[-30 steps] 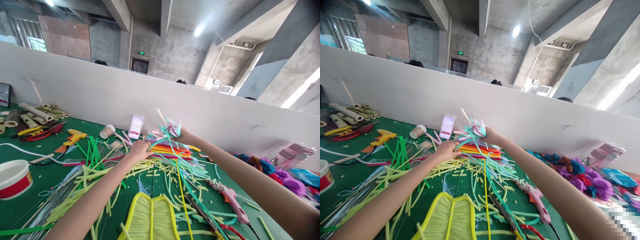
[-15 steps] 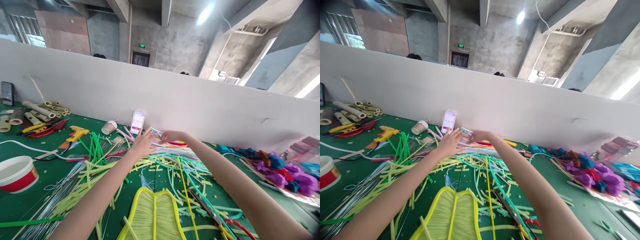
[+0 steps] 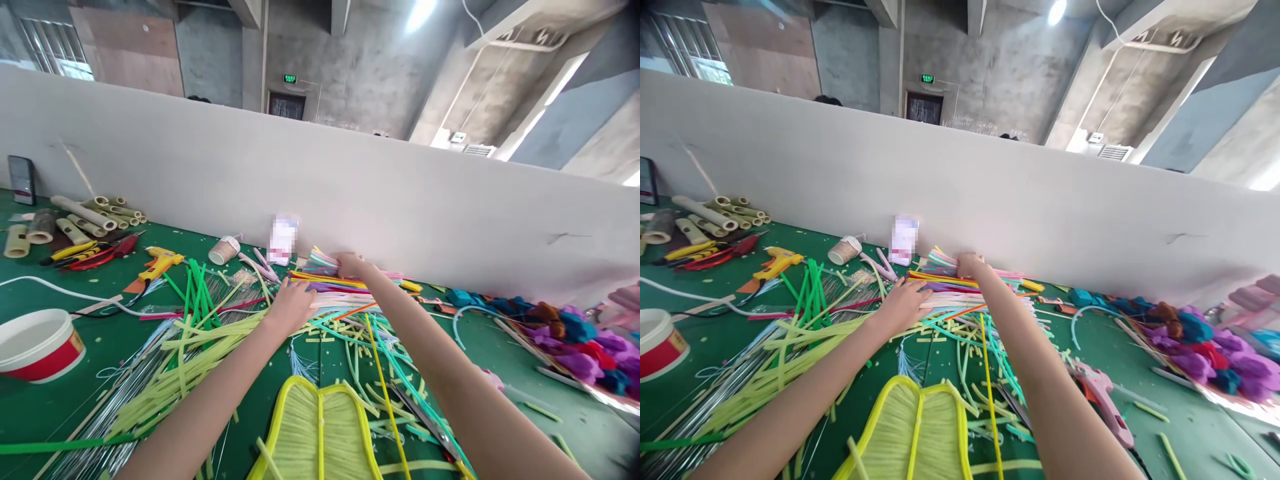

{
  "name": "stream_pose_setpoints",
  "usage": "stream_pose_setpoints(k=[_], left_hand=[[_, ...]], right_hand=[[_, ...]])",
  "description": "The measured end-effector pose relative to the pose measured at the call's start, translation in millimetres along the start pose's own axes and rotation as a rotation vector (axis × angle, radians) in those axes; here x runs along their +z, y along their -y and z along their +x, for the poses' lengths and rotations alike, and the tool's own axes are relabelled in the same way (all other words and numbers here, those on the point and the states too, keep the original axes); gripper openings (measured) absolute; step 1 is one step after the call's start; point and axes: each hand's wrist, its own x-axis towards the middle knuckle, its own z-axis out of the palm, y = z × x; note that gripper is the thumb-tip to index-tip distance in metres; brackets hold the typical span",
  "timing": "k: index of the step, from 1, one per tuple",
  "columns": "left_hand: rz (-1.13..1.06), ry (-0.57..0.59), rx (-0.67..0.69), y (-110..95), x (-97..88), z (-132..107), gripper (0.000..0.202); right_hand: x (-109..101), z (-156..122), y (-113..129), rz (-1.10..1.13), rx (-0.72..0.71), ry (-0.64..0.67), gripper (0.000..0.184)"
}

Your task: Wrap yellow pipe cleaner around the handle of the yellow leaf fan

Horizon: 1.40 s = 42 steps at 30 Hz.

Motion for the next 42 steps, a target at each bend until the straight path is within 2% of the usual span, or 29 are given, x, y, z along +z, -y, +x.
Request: stream_pose_setpoints(k=[3,6,9,11,14,18,21,23,25,26,30,33,38,42], left_hand=[[-0.03,0.002,-0.015,0.2,-0.6,-0.8,0.037],[-0.083,0.014,-0.011,3.6,-3.3,1.1,0.041],[-0.168,0.036,0.03,11.9,-16.7,4.2,0.053],[-0.242,0.029,0.062,18.9,-33.9,5.1,0.056],[-0.342,-0.066,0.053,25.3,-69.5,0.6,0.04],[-0.432,-0.218,0.014,15.8,-116.4,-14.9,0.039],[-0.528,-0.238,0.076,2.2,-130.9,-22.9,0.041],[-0.483,-0.24,0.116,-3.3,-125.9,-22.5,0.055],[-0.325,-0.269,0.102,-4.4,-110.8,-17.6,0.075],[-0.236,-0.297,0.079,-3.4,-101.1,-14.2,0.076],[-0.114,-0.332,0.031,4.5,-67.3,-2.7,0.032],[-0.041,-0.322,0.03,8.7,-59.1,-1.0,0.014],[0.023,-0.296,0.008,8.1,-58.7,-3.5,0.014],[0.023,-0.254,-0.013,6.9,-51.1,-3.0,0.025]], right_hand=[[-13.2,-19.2,-7.6,0.013,-0.09,-0.14,0.035],[-19.9,-51.3,-12.5,0.041,-0.178,-0.264,0.033],[-20.2,-88.7,-11.9,0.057,-0.245,-0.372,0.03],[-19.5,-109.8,-9.6,0.056,-0.277,-0.461,0.026],[-18.8,-128.8,-6.5,0.033,-0.309,-0.588,0.022],[-13.5,-131.8,-4.0,-0.034,-0.333,-0.706,0.02],[-4.1,-125.5,0.1,-0.088,-0.312,-0.762,0.021],[4.2,-120.1,4.6,-0.123,-0.28,-0.776,0.022],[13.2,-114.4,9.9,-0.154,-0.25,-0.767,0.029],[17.6,-111.6,12.6,-0.168,-0.243,-0.754,0.031],[30.6,-103.7,19.7,-0.205,-0.287,-0.671,0.03],[33.2,-103.7,18.9,-0.202,-0.344,-0.619,0.033],[34.7,-110.4,13.1,-0.15,-0.419,-0.539,0.039],[40.8,-118.7,13.2,-0.085,-0.457,-0.491,0.061]])
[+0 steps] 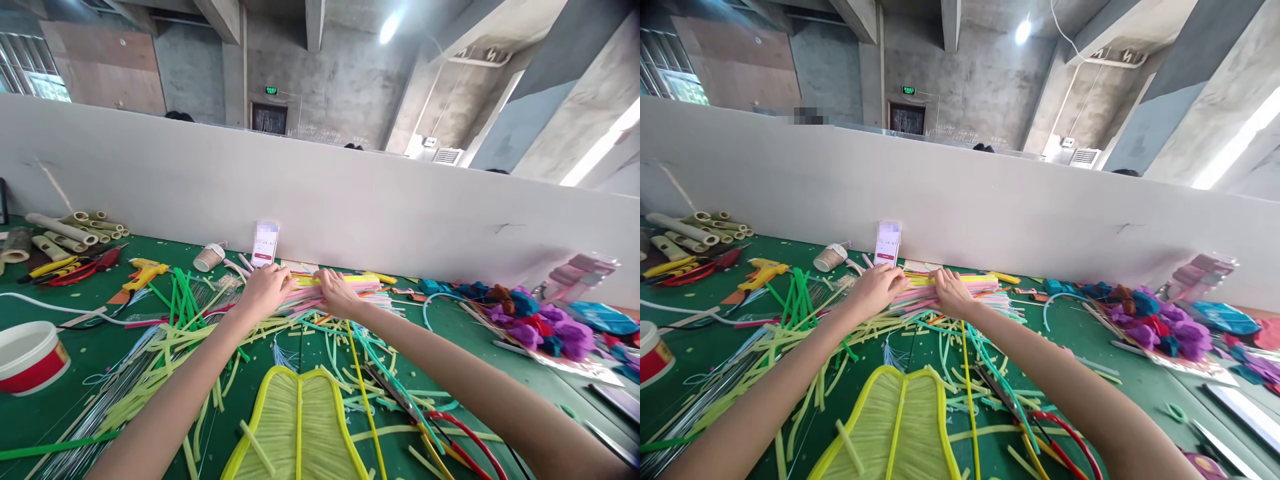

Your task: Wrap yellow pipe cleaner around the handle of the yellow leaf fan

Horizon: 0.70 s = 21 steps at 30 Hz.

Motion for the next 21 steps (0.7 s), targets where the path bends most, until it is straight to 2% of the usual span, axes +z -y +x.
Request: stream_pose_setpoints(k=[3,5,10,16,21], left_hand=[[0.024,0.01,-0.007,-0.6,3.2,-0.3,0.021],[0.044,0.026,0.032,-2.5,1.2,-0.4,0.021],[0.12,0.083,0.181,-15.9,-8.0,-1.8,0.017],[0.236,0.075,0.177,-34.9,-4.6,-4.8,0.019],[0.298,0.063,0.222,-42.8,-0.4,-6.0,0.019]], right_hand=[[0.1,-8.1,5.9,0.044,0.015,-0.02,0.08],[-0.4,-13.4,9.4,0.063,0.027,-0.026,0.082],[-0.5,-20.6,12.6,0.066,0.04,-0.008,0.057],[-4.3,-16.0,11.8,0.008,0.053,0.021,0.044],[-10.5,-11.8,13.5,-0.061,0.057,0.039,0.037]])
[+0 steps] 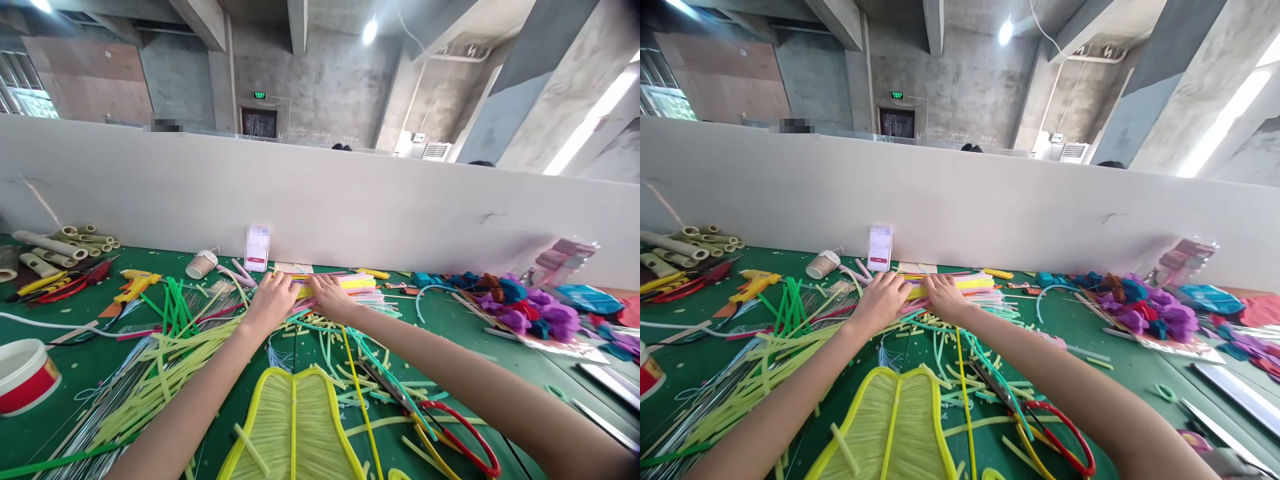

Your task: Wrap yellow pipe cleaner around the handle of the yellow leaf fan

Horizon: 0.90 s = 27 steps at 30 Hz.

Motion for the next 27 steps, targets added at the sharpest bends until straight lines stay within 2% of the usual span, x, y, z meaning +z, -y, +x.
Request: stream_pose_setpoints(k=[6,13,27], left_hand=[[0.009,0.022,-0.029,0.6,2.1,1.9,0.015],[-0.004,0.067,-0.092,-1.8,4.8,1.9,0.022],[-0.022,0.098,-0.147,-15.2,3.6,2.6,0.016]], right_hand=[[0.1,-0.2,2.6,-0.055,-0.008,0.017,0.037],[6.3,-2.4,4.6,-0.094,-0.014,0.008,0.037],[5.2,-3.9,9.5,-0.136,0.016,0.012,0.038]])
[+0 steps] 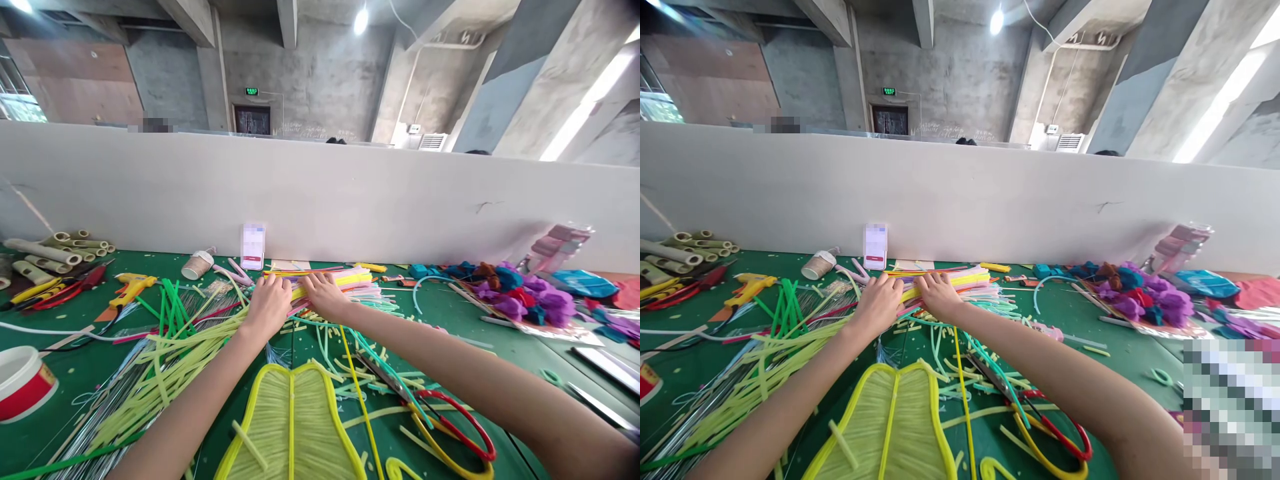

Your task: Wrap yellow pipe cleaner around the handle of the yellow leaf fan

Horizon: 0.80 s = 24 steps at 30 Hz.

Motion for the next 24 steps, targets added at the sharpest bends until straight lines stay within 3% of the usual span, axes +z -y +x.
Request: stream_pose_setpoints(k=[8,18,24], left_hand=[[-0.016,0.063,-0.017,-2.1,1.9,4.0,0.02],[-0.292,0.417,0.169,57.4,-4.5,53.1,0.03],[-0.36,0.419,0.162,71.0,-15.2,49.4,0.031]], right_hand=[[-2.5,6.3,-1.5,-0.011,0.011,0.058,0.038],[-13.9,31.1,-24.2,0.071,-0.12,0.225,0.035],[-22.0,33.3,-33.1,0.055,-0.186,0.216,0.034]])
